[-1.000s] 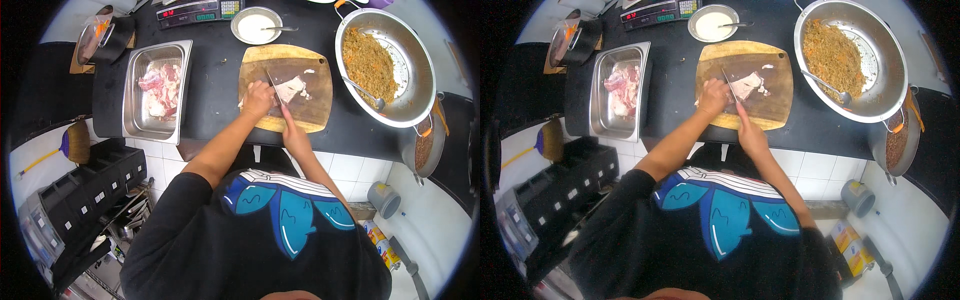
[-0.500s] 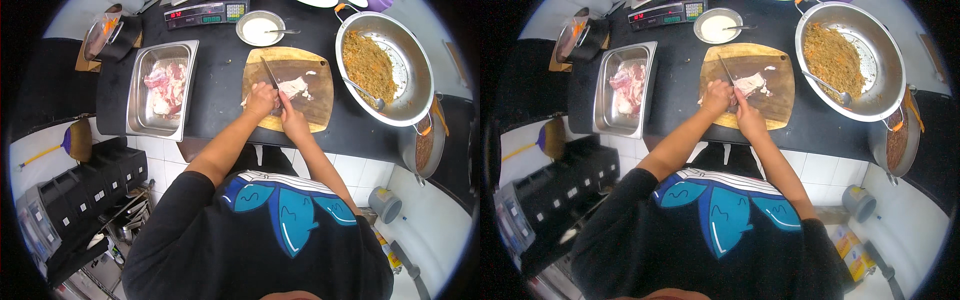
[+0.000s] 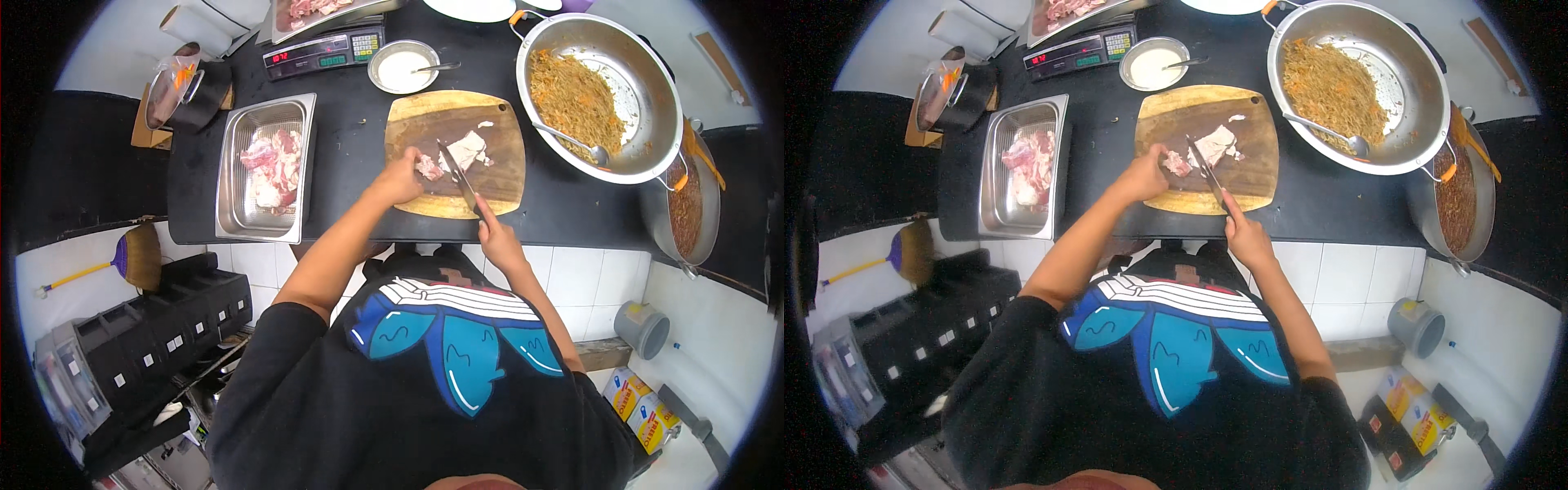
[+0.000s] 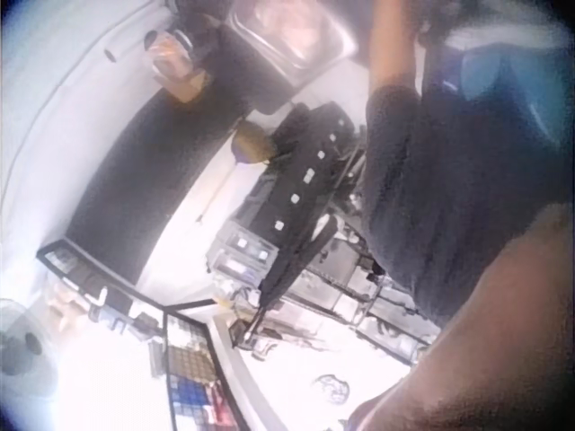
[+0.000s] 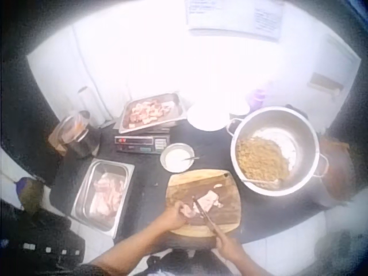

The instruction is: The person cuts raw meat into small pieces on a wooden board using a knife and moves them into a tray on a digital scale.

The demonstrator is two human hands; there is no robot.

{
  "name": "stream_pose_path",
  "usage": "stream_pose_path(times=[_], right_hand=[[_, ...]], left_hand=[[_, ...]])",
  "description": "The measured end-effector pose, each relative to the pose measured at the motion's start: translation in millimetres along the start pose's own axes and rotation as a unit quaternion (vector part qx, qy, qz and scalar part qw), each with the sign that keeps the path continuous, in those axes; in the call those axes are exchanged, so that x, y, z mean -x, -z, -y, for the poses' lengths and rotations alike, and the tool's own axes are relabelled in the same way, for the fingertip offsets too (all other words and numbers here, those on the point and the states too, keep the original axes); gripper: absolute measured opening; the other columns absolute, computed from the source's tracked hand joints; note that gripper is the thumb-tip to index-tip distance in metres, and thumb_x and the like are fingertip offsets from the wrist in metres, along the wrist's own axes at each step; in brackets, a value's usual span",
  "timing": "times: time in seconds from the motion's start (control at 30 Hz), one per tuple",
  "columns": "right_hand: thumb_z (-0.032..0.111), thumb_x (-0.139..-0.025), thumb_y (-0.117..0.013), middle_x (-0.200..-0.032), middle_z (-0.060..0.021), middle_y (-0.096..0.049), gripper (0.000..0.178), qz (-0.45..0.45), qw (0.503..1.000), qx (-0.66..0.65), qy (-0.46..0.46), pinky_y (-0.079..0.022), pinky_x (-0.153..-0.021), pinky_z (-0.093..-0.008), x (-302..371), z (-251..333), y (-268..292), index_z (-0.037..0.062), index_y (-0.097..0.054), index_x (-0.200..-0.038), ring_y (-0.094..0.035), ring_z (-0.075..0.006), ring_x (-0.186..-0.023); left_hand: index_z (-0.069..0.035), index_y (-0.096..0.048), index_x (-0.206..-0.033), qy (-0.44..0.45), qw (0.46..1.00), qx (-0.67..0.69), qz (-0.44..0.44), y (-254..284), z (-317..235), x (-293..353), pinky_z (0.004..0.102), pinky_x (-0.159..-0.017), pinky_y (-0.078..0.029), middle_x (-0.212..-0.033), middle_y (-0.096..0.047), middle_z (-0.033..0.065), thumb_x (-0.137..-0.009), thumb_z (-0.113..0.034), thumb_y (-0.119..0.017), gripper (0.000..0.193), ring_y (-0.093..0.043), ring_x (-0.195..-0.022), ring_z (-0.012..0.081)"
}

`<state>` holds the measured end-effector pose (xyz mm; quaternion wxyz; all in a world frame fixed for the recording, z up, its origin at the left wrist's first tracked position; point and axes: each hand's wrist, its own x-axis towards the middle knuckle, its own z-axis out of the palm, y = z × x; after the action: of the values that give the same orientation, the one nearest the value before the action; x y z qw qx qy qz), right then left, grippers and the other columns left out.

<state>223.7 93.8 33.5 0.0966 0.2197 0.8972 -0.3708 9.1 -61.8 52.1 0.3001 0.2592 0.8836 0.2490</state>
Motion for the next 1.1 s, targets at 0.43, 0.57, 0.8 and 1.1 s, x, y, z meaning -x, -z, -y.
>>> stream_pose_path(times=[0.43,0.57,0.8,1.1], right_hand=[[0.015,-0.092,-0.048,-0.072,-0.0249,-0.062,0.06,-0.021,0.999,-0.009,0.022,-0.046,-0.065,-0.0538,27.8,31.0,4.9,0.0291,-0.028,-0.147,-0.061,-0.0447,-0.069],[0.016,-0.092,-0.049,-0.072,-0.0225,-0.063,0.059,-0.002,0.999,0.045,0.03,-0.047,-0.064,-0.0526,30.9,27.3,-1.3,0.0287,-0.03,-0.146,-0.062,-0.0422,-0.068],[0.019,-0.091,-0.049,-0.075,-0.0198,-0.065,0.062,-0.028,0.998,0.057,0.027,-0.05,-0.065,-0.0518,37.7,22.6,-0.6,0.0316,-0.026,-0.147,-0.064,-0.0393,-0.07],[0.02,-0.092,-0.048,-0.072,-0.0189,-0.064,0.061,-0.006,0.996,0.087,0.012,-0.051,-0.062,-0.0516,42.2,23.5,-7.7,0.0321,-0.025,-0.147,-0.064,-0.0387,-0.067]], left_hand=[[-0.002,-0.063,-0.082,-0.048,0.994,-0.049,-0.082,-44.7,20.2,-18.5,0.0447,-0.074,-0.052,-0.083,-0.065,0.0223,-0.067,-0.025,-0.08,0.032,-0.064,-0.082,0.0396],[-0.001,-0.065,-0.086,-0.025,0.995,-0.065,-0.065,-43.7,18.0,-2.5,0.0453,-0.077,-0.052,-0.086,-0.067,0.022,-0.068,-0.027,-0.081,0.036,-0.065,-0.084,0.0378],[-0.003,-0.063,-0.088,-0.012,0.993,-0.112,-0.048,-17.4,3.8,16.0,0.043,-0.084,-0.05,-0.097,-0.065,0.0178,-0.07,-0.022,-0.08,0.031,-0.063,-0.098,0.0339],[-0.003,-0.062,-0.083,-0.196,0.968,-0.006,-0.158,-58.1,26.4,-11.3,0.0403,-0.074,-0.048,-0.083,-0.06,0.0158,-0.07,-0.009,-0.071,0.017,-0.06,-0.08,0.0356]])
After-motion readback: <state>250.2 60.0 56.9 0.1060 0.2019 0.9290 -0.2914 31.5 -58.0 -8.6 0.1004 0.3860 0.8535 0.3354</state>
